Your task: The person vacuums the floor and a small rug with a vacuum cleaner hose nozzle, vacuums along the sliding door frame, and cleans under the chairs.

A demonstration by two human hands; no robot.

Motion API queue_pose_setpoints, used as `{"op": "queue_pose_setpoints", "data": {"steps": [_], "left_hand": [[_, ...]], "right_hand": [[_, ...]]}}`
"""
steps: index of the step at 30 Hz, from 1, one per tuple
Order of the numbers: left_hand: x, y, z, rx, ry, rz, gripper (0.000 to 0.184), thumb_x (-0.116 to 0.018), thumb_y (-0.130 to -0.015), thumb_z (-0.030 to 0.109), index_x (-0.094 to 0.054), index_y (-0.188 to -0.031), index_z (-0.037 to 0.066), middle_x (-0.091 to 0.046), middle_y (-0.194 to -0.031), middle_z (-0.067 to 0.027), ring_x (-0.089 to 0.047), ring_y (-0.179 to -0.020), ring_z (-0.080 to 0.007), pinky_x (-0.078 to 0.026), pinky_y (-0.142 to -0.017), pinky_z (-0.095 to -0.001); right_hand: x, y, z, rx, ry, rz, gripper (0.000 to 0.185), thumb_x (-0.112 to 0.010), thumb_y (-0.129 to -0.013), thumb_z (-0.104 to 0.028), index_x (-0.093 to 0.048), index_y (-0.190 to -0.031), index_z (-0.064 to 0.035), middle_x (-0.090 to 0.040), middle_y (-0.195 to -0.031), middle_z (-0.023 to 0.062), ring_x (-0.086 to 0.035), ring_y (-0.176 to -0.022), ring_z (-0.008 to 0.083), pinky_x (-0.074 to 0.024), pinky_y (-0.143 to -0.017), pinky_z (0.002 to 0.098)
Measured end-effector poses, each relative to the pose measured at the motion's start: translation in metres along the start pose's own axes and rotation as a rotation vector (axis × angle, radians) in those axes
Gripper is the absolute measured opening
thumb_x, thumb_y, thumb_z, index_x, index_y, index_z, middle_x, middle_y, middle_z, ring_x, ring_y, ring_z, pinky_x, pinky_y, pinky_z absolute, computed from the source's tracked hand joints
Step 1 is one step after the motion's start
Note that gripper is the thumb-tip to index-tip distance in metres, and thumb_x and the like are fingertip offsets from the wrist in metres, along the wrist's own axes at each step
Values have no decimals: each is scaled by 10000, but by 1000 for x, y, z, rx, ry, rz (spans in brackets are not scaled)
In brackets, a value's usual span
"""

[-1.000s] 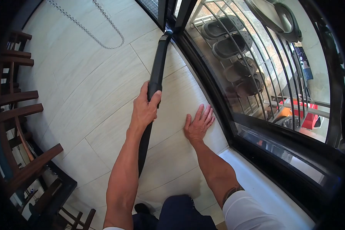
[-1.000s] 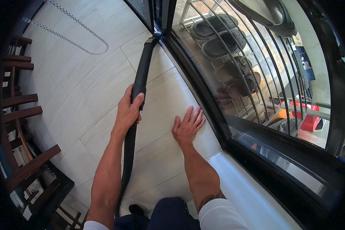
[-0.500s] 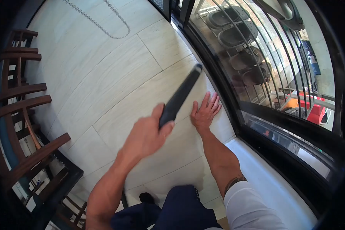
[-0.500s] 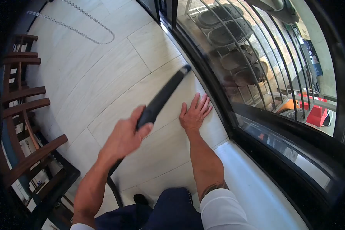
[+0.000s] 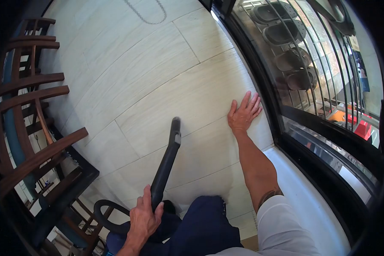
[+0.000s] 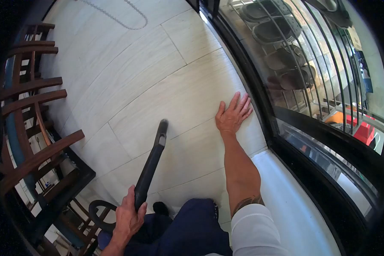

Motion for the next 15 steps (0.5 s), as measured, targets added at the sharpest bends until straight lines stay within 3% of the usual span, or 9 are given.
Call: {"op": "queue_pose_setpoints", "data": {"steps": [4, 6, 10, 12, 14, 15], "left_hand": [[4, -47, 30, -105, 50, 99, 735, -682, -914, 275, -313, -1497, 23, -616, -920, -261, -652, -721, -455, -537, -631, -522], [14, -92, 62, -96, 110, 86, 663, -664, -930, 246, -361, -1481, 35, -635, -1004, -292, -656, -816, -478, -524, -708, -535], [51, -192, 123, -267, 214, 387, 561, -629, -956, 282, -432, -1400, 3, -650, -871, -296, -651, -800, -479, -504, -699, -521], [78, -234, 146, -264, 306, 413, 469, -601, -971, 296, -489, -1310, -9, -659, -829, -304, -654, -783, -483, -491, -694, -528], [94, -267, 157, -324, 324, 534, 413, -585, -979, 316, -549, -1231, -9, -653, -736, -224, -658, -626, -376, -497, -592, -475], [96, -268, 160, -350, 332, 518, 413, -585, -979, 316, -549, -1231, -9, -653, -736, -224, -658, -626, -376, -497, -592, -475]], "right_hand": [[-1, 0, 0, 4, -2, 0, 685, -485, -997, -437, -325, -1531, -39, -245, -1597, 248, -202, -1488, 425, -167, -1169, 638], [1, 0, -1, 4, -1, 11, 685, -485, -997, -435, -323, -1532, -39, -243, -1598, 248, -201, -1488, 426, -166, -1169, 639], [-1, 1, 0, 13, -2, 13, 694, -492, -993, -429, -311, -1538, -38, -243, -1597, 248, -200, -1486, 430, -164, -1168, 641], [-2, 1, 1, 6, -9, 7, 704, -513, -981, -424, -321, -1533, -31, -254, -1592, 255, -203, -1484, 436, -157, -1170, 644], [-3, 0, -1, 9, -16, 16, 707, -523, -975, -422, -331, -1527, -23, -260, -1589, 261, -207, -1483, 439, -154, -1170, 644], [-2, 1, 1, 10, -19, 20, 711, -534, -968, -419, -341, -1521, -16, -267, -1585, 267, -212, -1482, 441, -150, -1171, 645]]}}
Point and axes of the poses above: each hand's wrist, its own y-axis away from the middle knuckle, its own x-axis out of the back of the hand, z = x × y, the point moved 9 cm from there along -y, towards the middle knuckle
